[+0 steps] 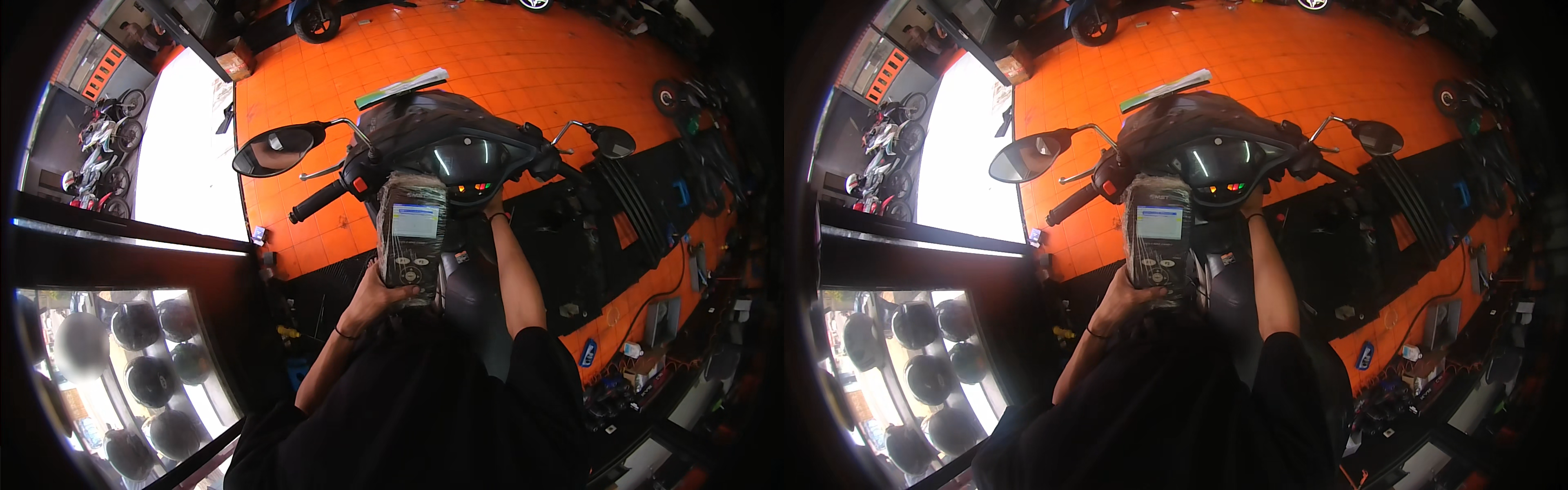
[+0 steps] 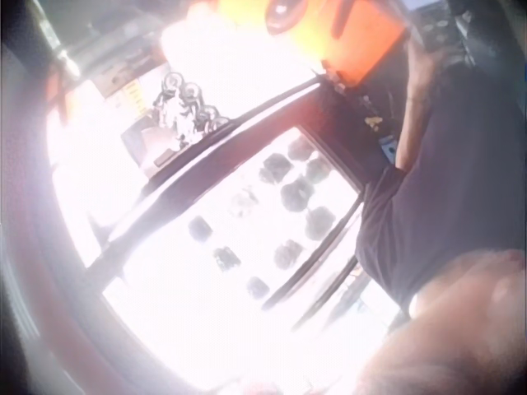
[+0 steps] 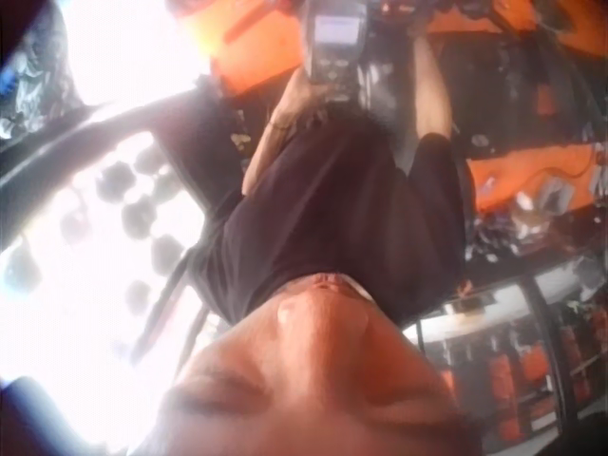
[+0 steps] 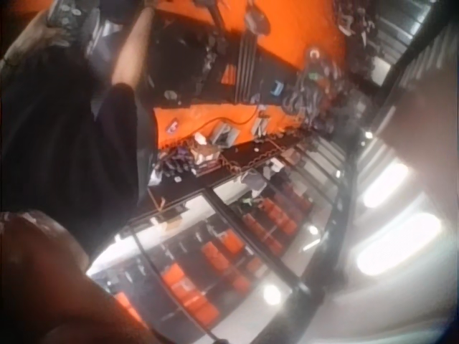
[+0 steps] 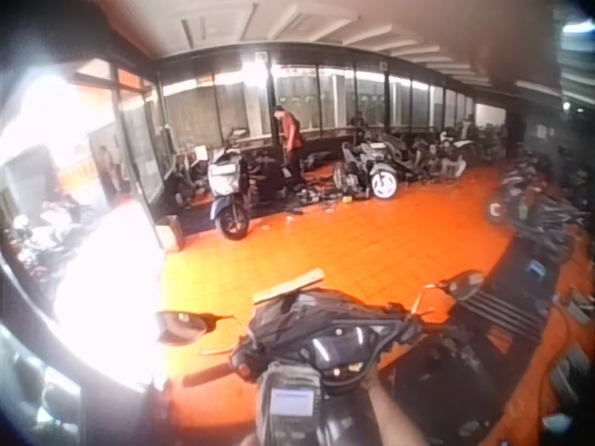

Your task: The person operates a handheld diagnostic tool connected to a motorcycle, pressing buttons on the device and turning the ignition key.

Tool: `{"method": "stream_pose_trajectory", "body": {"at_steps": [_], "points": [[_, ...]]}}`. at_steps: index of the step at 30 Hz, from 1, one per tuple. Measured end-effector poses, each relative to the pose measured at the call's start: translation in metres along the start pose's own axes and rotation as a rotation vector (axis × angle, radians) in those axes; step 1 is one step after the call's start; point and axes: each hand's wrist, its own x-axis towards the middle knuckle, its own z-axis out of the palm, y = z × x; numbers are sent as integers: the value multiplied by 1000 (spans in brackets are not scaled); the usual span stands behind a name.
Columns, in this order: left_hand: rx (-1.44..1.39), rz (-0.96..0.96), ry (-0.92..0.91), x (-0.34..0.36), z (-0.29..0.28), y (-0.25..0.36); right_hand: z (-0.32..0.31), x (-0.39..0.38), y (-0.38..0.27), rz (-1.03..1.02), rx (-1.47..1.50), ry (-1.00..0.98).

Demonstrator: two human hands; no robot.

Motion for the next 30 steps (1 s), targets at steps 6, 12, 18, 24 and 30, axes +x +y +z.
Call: {"method": "stream_pose_trajectory", "body": {"at_steps": [6, 12, 18, 24, 30], "points": [[27, -20, 1, 0, -2, 5, 2, 4, 4, 21, 15, 11], [6, -20, -37, 3, -7, 0, 4, 13, 6, 42, 32, 29], [70, 5, 5, 2, -5, -1, 7, 18, 7, 78, 70, 55], [2, -29, 32, 5, -4, 1, 10, 21, 13, 123, 110, 71], [111, -20, 68, 4, -2, 5, 15, 18, 19, 171, 171, 75]]}}
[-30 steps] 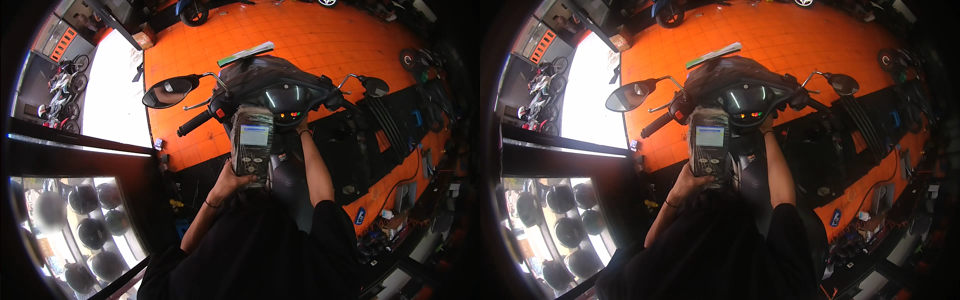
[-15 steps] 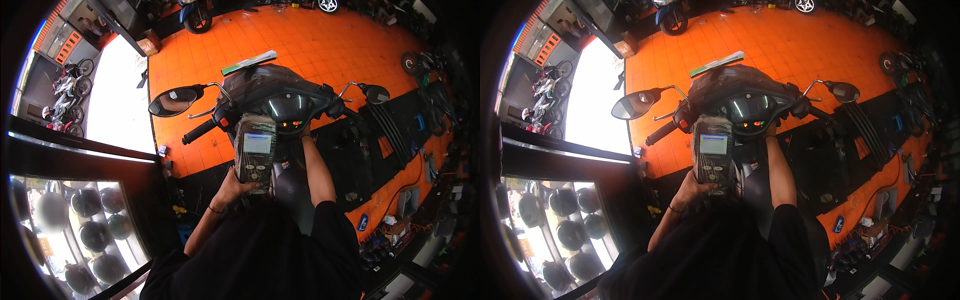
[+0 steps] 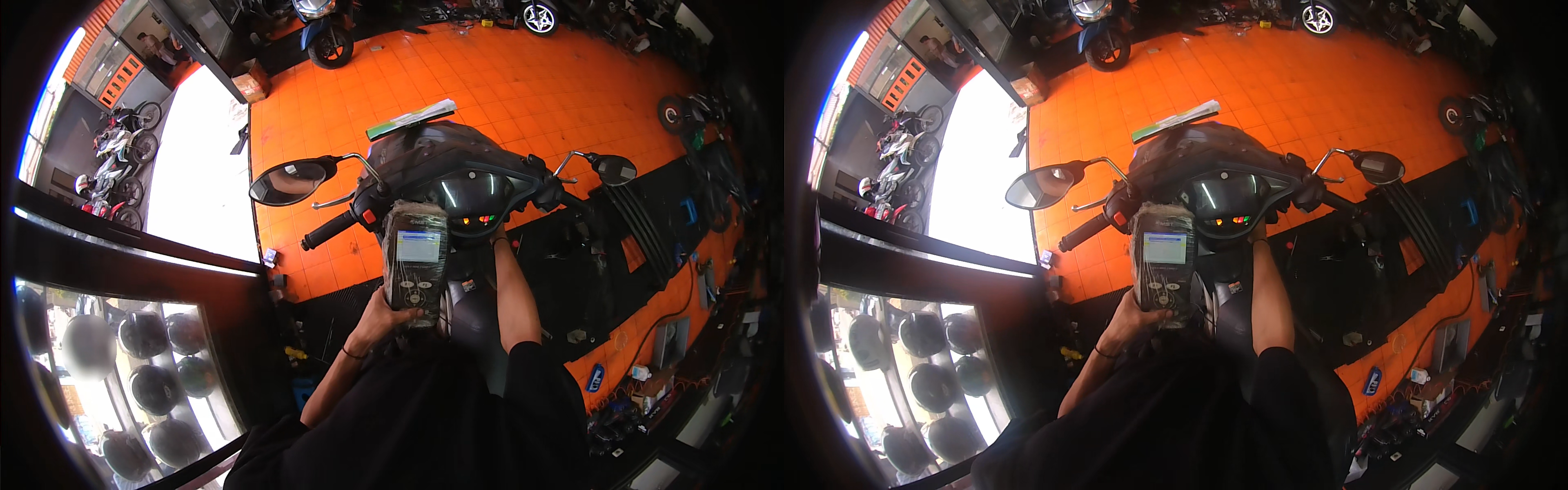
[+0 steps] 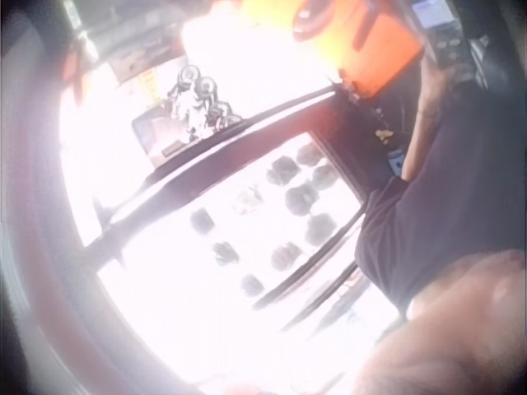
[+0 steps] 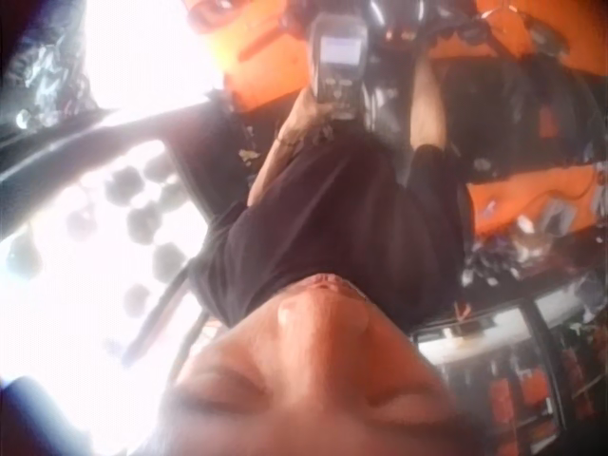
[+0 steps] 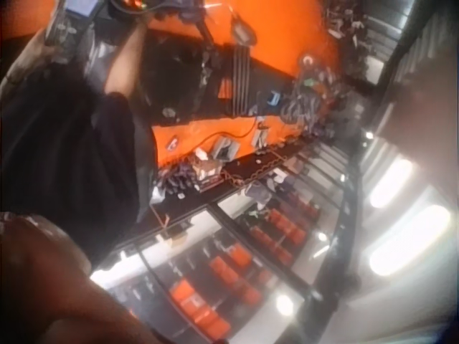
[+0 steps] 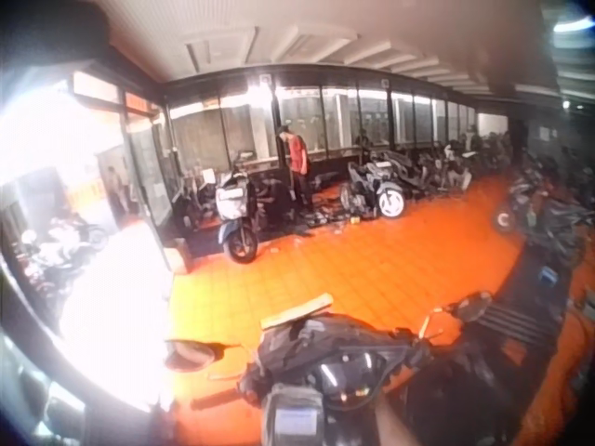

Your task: The person operates a handheld diagnostic tool connected to a motorcycle, pressing buttons on the device and turning the ignition key.

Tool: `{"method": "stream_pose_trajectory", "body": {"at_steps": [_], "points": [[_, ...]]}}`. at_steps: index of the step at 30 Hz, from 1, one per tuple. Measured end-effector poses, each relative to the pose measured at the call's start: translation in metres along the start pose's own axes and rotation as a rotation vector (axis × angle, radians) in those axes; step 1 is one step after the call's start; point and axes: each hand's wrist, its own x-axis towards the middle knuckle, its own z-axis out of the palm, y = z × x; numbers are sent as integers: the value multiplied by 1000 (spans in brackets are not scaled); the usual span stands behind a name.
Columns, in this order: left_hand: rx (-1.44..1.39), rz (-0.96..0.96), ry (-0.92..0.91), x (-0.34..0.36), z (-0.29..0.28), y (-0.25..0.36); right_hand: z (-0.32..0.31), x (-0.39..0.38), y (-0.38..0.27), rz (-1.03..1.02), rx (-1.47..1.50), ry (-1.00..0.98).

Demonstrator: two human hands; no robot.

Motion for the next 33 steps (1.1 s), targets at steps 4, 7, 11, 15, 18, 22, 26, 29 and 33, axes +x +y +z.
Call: {"method": "stream_pose_trajectory", "body": {"at_steps": [4, 7, 11, 15, 18, 22, 26, 29, 33], "points": [[-90, -7, 2, -4, 2, 2, 6, -3, 8, 39, 52, 8], [-94, -14, 0, -8, 0, -1, 8, -3, 14, 65, 93, 20], [-32, -7, -1, -13, -4, -7, 4, -5, 19, 110, 156, 53], [-17, 18, 29, -12, -8, -13, 6, 1, 19, 146, 228, 80], [-39, 52, 33, -12, -6, -12, 11, 1, 19, 181, 284, 92], [-79, 44, 10, -10, -2, -12, 11, 4, 20, 220, 354, 105], [-71, 10, 5, -14, 4, 0, 10, 7, 23, 255, 412, 106], [-63, 27, 17, -17, 7, 4, 8, 7, 26, 279, 455, 106], [-103, -3, 33, -21, 8, 4, 7, 5, 31, 309, 508, 110]]}}
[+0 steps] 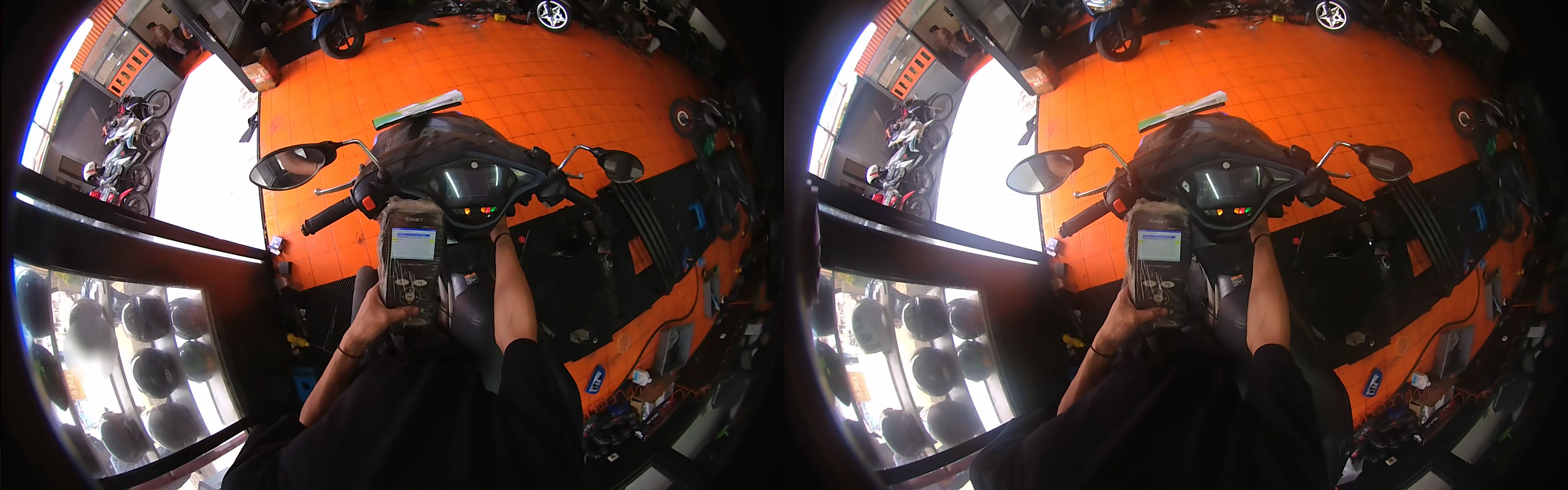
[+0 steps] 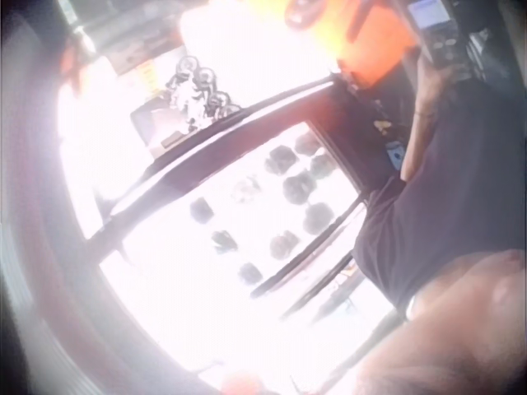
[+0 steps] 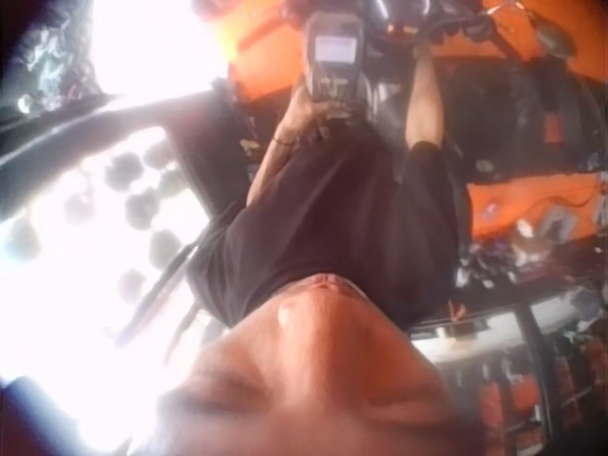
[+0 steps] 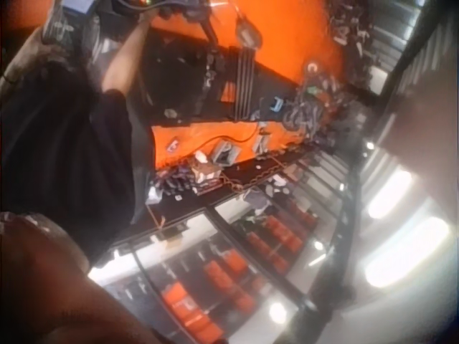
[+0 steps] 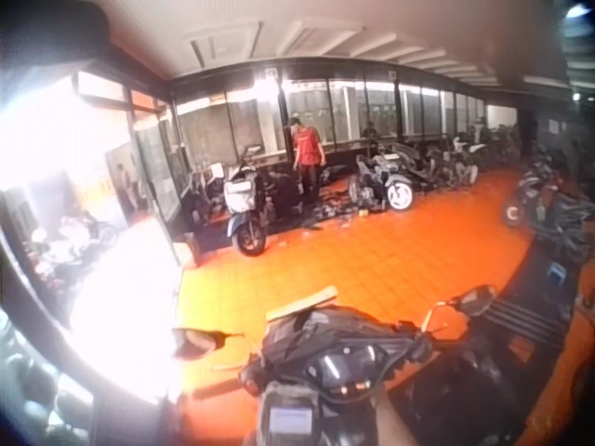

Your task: The person operates a handheld diagnostic tool connected to a motorcycle, pressing buttons on the device and turning the ignition key.

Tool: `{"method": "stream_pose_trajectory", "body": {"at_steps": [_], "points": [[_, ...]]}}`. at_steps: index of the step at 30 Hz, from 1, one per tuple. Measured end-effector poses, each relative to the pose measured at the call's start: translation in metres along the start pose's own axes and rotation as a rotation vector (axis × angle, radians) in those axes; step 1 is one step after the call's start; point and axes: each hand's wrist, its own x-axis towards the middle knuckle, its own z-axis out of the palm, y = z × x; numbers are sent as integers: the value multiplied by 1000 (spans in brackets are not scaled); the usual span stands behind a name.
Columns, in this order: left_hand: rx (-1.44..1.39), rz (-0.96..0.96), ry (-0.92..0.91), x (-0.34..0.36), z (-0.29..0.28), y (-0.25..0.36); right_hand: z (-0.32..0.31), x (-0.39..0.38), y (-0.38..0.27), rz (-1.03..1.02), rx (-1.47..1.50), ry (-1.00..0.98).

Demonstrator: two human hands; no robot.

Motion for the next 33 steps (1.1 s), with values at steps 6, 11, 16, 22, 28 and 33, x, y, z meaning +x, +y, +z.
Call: {"method": "stream_pose_trajectory", "body": {"at_steps": [6, 11, 16, 22, 28, 33], "points": [[79, 33, 14, -2, -3, -3, -2, 0, 5, 39, 99, 17], [74, 30, 5, 0, -9, -13, 2, 1, 10, 51, 156, 34], [87, 3, 10, 2, -10, -15, 3, 1, 15, 64, 211, 50], [81, -1, 8, 2, -10, -16, 4, 1, 18, 76, 253, 63], [62, 38, -7, 3, -6, -14, 2, 5, 17, 86, 280, 73], [72, 22, -1, 3, -6, -11, 1, 5, 19, 98, 301, 78]]}}
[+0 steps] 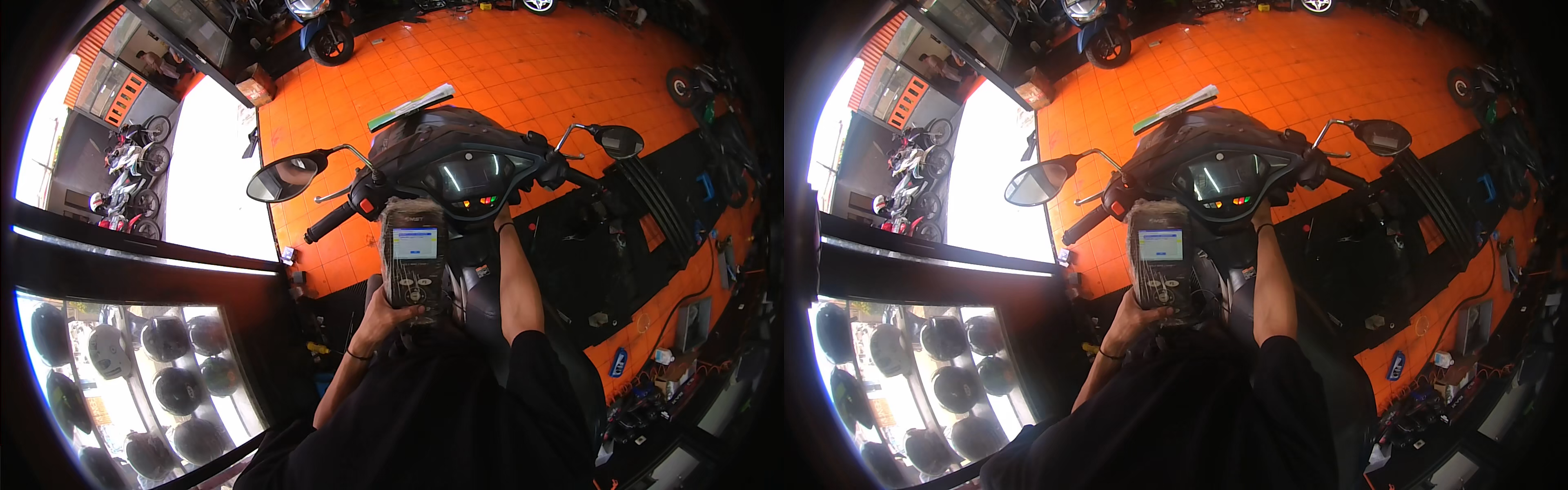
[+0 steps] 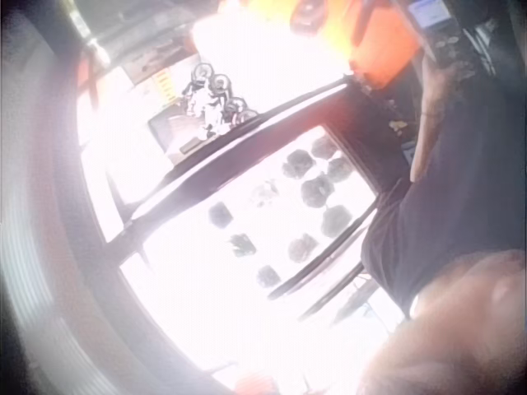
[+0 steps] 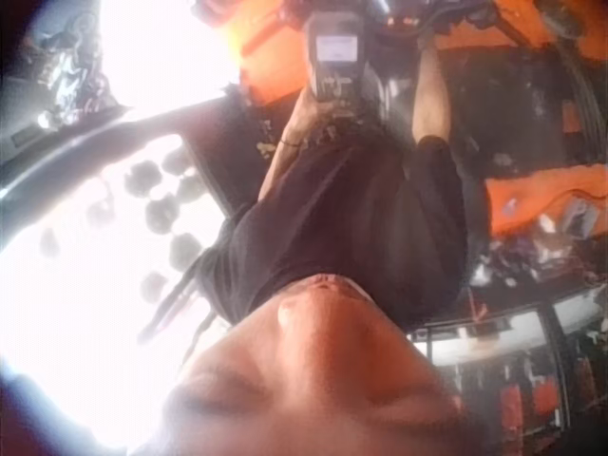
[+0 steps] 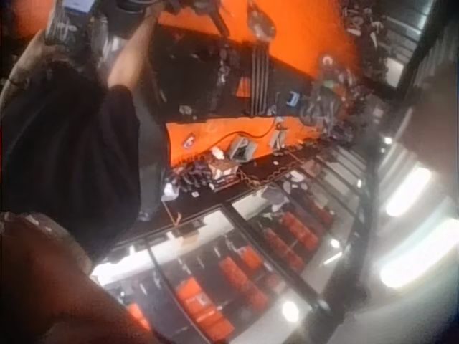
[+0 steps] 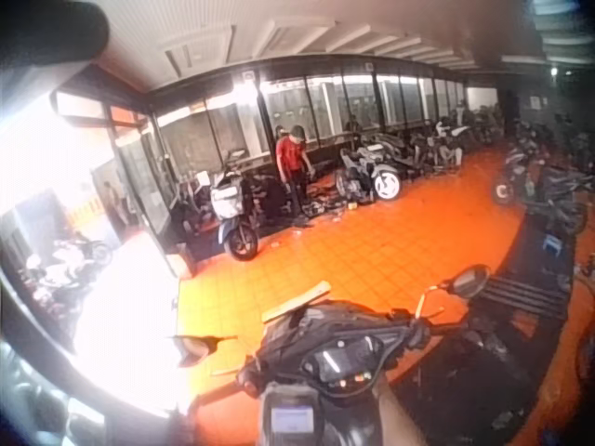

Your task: The person operates a handheld diagnostic tool connected to a motorcycle, pressing buttons on the device and turning the ignition key.

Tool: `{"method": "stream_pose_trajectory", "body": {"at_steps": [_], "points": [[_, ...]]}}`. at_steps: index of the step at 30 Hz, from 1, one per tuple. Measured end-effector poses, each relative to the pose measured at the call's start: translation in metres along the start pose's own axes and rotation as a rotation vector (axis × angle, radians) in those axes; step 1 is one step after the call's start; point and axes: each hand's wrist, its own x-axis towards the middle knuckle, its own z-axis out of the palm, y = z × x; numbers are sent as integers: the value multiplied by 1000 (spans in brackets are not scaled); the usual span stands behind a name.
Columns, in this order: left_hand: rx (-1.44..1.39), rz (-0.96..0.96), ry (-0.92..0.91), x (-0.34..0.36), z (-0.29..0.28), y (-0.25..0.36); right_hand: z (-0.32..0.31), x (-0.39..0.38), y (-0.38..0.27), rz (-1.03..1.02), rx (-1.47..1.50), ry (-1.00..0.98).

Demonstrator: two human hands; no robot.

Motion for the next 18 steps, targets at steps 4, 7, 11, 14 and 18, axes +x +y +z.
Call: {"method": "stream_pose_trajectory", "body": {"at_steps": [4, 7, 11, 14, 18], "points": [[16, -12, -7, 2, -1, -2, -2, 2, 2, 13, 31, 2], [19, -22, -21, 3, -3, -2, -3, 3, 3, 28, 57, 3], [75, 11, -38, 4, -4, 1, -4, 6, 4, 49, 98, 6], [47, 35, -47, 5, 0, 4, -4, 8, 5, 64, 122, 6], [7, 15, -55, 5, 0, 5, -6, 9, 8, 86, 149, 11]]}}
